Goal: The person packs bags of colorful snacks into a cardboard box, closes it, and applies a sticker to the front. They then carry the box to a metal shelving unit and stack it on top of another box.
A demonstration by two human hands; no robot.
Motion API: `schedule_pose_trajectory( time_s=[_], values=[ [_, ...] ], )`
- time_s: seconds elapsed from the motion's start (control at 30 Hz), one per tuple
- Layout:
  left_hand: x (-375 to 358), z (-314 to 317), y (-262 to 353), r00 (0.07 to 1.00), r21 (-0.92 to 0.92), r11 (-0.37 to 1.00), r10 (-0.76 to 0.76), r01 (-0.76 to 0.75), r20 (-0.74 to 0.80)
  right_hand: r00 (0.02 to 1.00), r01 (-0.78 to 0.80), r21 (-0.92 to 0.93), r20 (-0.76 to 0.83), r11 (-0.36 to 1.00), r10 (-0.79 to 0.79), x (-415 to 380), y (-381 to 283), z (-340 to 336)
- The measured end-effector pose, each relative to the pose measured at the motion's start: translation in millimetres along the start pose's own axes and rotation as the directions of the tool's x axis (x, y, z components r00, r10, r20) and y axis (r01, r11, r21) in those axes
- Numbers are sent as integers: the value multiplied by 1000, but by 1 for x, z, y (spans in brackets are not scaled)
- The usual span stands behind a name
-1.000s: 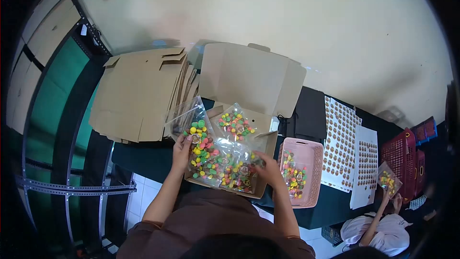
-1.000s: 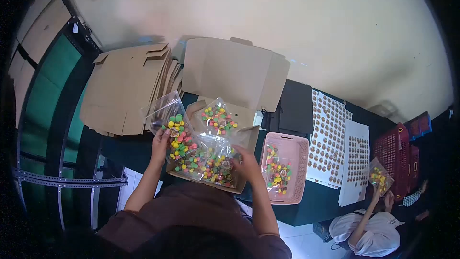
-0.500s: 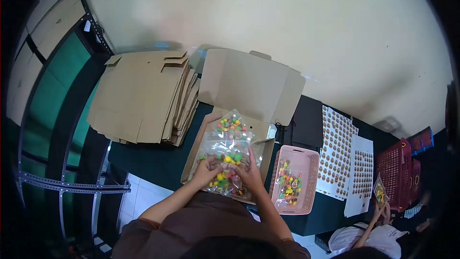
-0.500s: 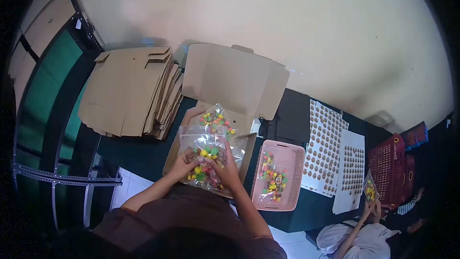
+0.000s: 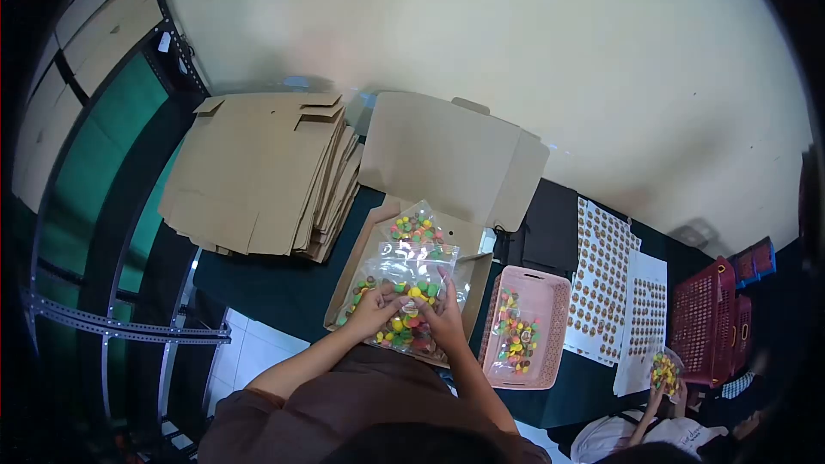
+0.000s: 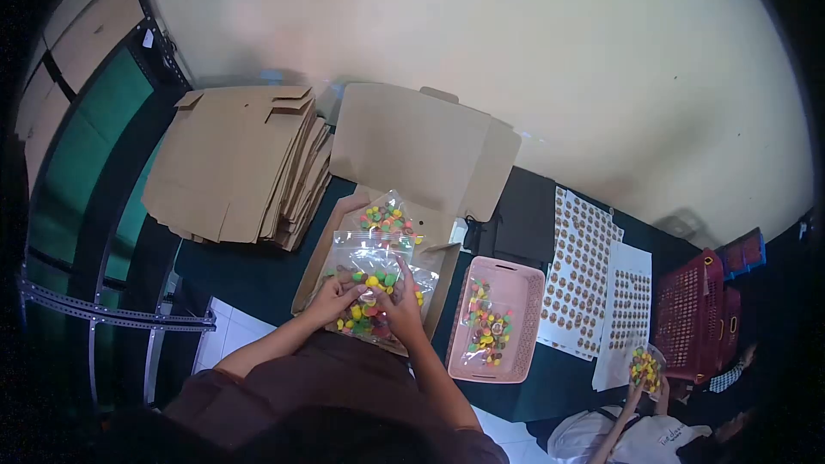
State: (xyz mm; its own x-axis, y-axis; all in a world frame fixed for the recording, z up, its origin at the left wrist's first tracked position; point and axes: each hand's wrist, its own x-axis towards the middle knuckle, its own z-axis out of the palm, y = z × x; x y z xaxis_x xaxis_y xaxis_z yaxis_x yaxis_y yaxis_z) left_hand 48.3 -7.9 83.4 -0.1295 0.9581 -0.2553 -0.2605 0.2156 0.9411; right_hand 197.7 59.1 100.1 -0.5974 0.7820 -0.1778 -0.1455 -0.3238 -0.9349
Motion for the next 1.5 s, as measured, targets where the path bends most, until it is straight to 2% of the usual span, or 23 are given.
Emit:
schedule_pose_trajectory(
  time_s=[0.07,0.23,0.33,0.37,0.4,0.5,0.53,0.6,0.63,0.67,0.7,0.77,0.87,0.9,0.93,1.0,1.03,1.17,1.27,1.4,1.43,1.47,1.5],
  values=[
    [6,-13,-24,999,-6,1000,-29,30,34,1000,-9,-21,-20,1000,8,0,5,-10],
    [-3,3,-14,995,4,998,-59,58,77,999,28,-111,-23,993,-31,-9,-1,-12],
    [-2,4,-12,987,29,999,35,-40,154,1000,-1,-53,-31,999,0,-7,10,-19],
    [-2,2,-11,985,125,992,-13,-9,172,993,55,-60,-105,997,-61,-3,22,-22],
    [-4,4,-8,986,123,992,-11,-10,168,976,111,-72,-178,991,-123,-1,28,-24],
    [-9,8,-3,995,147,989,3,-17,100,998,59,-157,-22,986,-64,-14,-14,-1],
    [-9,8,-5,995,130,991,8,-21,101,998,59,-155,-24,986,-63,-13,-11,-2],
    [-9,9,-6,995,112,993,12,-23,101,989,-5,-83,-145,997,-7,-8,3,-10],
    [-8,9,-6,988,85,996,-9,-5,153,963,92,-155,-236,984,-127,-2,17,-14],
    [-8,8,-5,979,59,998,-26,14,203,965,91,-154,-230,984,-125,0,27,-23],
    [-8,6,-2,980,58,998,-24,13,197,964,80,-54,-249,995,-90,2,20,-23],
    [-9,4,5,951,361,931,-155,50,267,953,30,54,-304,998,-12,-2,5,-22],
    [-10,4,6,945,422,905,-180,50,275,964,34,27,-263,999,-25,0,3,-32],
    [-9,6,7,943,424,904,-180,46,280,963,-20,-17,-269,1000,15,-1,-1,-33],
    [-8,7,7,975,340,940,-73,-3,209,962,-17,-16,-274,1000,12,-3,-4,-32],
    [-6,9,8,992,179,976,122,-126,29,977,-38,-158,-214,987,3,-8,-10,-26],
    [-7,12,13,981,18,985,174,-173,-84,984,3,-250,-171,968,-48,-9,-10,-24],
    [4,-9,8,993,189,976,113,-105,-34,999,-40,-292,-46,956,28,-12,-8,-30],
    [0,-10,26,995,95,994,50,-58,82,998,-10,-240,57,971,24,-14,-17,-41],
    [2,-9,24,983,57,998,-18,8,182,998,44,-211,58,977,-32,-13,-19,-50],
    [1,-4,19,989,-18,992,130,-129,68,997,46,-213,-45,976,-56,-12,-22,-49],
    [3,-2,15,962,-75,960,266,-269,-56,997,48,-215,-46,975,-59,-12,-26,-48],
    [6,-10,17,950,33,950,311,-311,4,979,95,-277,-147,956,-139,-13,-29,-46]
  ],
)
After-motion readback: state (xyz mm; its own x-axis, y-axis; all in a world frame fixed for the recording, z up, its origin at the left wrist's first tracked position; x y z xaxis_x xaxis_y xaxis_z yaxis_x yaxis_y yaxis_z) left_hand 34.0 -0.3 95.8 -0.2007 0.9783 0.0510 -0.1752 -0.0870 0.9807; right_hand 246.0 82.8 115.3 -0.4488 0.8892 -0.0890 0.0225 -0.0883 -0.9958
